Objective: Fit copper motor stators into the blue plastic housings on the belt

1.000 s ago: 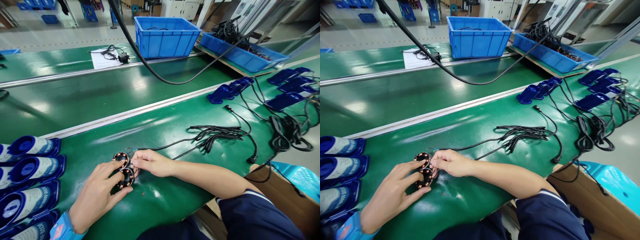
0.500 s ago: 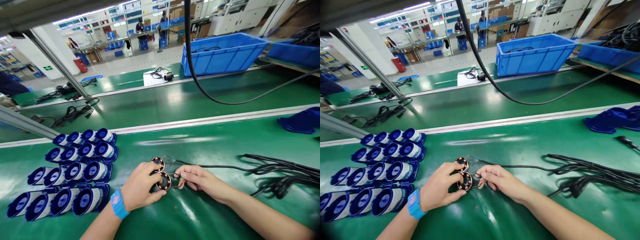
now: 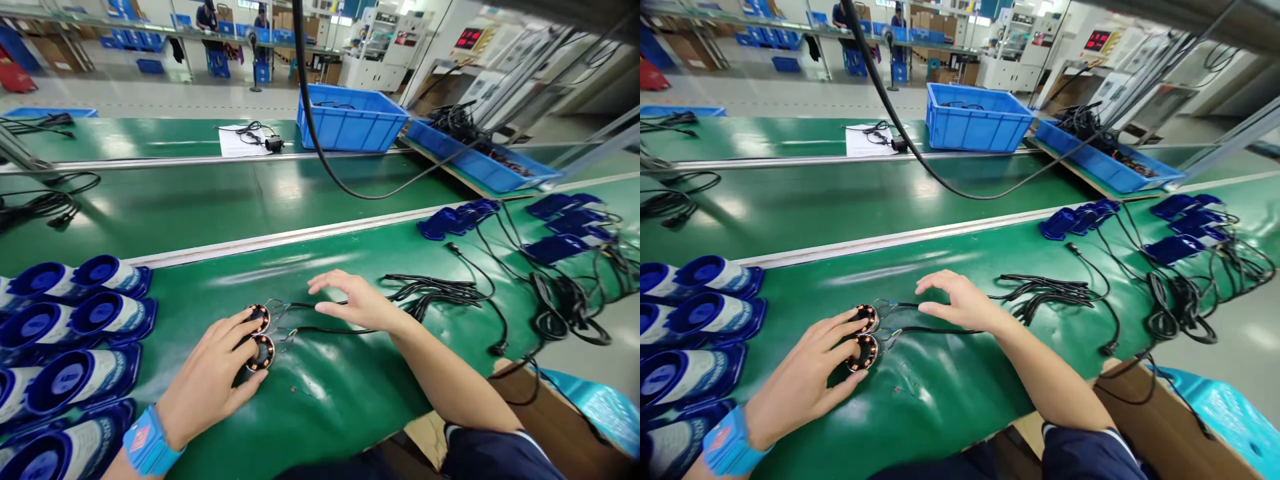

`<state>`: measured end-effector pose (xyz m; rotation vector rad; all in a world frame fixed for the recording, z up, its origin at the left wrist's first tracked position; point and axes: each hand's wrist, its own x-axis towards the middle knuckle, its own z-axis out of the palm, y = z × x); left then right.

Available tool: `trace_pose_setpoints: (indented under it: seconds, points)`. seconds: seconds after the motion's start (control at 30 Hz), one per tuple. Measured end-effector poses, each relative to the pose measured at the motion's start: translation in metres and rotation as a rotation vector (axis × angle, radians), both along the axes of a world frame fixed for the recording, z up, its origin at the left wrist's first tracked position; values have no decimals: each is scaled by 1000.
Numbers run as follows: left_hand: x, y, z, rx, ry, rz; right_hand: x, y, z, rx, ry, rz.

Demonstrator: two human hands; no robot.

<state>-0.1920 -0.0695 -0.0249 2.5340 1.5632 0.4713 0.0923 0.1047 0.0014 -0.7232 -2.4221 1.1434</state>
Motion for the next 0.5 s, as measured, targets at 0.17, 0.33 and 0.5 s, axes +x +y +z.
trace_pose_setpoints:
  seconds: [0.17,0.33,0.5]
  points:
    - [-6,3,-8,84,97,-39,-1,-9,-10,101,-60,153]
    - [-8,4,-9,104,142,-41,-8,-13,-38,296,-165,169]
    - [-2,0,-4,-3,48,17,-9,-2,-53,127,-208,215]
